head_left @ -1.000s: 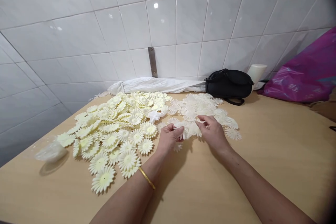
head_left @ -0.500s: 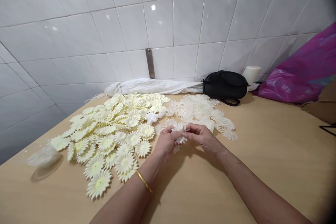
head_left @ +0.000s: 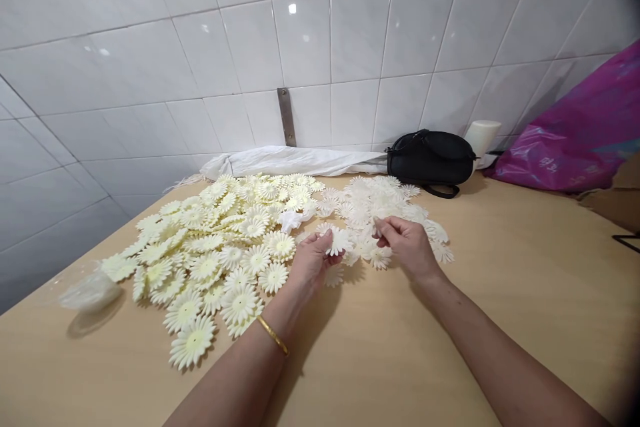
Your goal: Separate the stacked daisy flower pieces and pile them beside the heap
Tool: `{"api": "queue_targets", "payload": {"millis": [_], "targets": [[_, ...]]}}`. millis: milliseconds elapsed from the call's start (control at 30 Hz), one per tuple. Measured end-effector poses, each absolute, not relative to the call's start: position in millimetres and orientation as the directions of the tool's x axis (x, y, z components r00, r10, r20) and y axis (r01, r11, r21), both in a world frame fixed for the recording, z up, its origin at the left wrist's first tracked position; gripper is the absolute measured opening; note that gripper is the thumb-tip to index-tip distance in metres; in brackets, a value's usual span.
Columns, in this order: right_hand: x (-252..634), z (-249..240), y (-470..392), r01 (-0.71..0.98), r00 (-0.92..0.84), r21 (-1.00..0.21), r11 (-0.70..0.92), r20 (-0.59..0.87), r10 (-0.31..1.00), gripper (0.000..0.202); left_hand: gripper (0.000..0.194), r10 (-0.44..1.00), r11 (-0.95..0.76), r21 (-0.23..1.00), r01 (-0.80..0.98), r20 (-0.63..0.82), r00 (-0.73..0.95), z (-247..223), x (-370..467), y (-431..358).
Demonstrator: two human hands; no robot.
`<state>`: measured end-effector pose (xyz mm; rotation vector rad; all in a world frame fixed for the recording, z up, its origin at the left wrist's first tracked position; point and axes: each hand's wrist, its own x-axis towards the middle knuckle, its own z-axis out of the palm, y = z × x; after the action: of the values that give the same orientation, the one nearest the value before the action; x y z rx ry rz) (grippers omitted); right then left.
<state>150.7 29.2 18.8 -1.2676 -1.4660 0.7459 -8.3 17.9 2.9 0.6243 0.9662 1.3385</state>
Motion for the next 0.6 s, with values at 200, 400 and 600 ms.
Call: {"api": "queue_targets", "payload": {"millis": [200,400,600], "targets": [[162,11,41,0.524,0.111,-0.813,0.254,0.361,0.926,0.033,0.029,0.980,0.072,0.931,-0.358,-0.133,-0.148,6,-14,19],[155,10,34,0.729,0.025,-0.577,0.368,0.560,0.828,0.025,0.023,0.966,-0.057,0.971,-0.234,-0.006,-0.260,14,-22,20],[134,-4,17,0.764,-0.572,-0.176,0.621,0.262,0.777,0.046,0.019,0.953,-0.159,0.985,0.067,0.170,-0.250,-1,-27,22]]}}
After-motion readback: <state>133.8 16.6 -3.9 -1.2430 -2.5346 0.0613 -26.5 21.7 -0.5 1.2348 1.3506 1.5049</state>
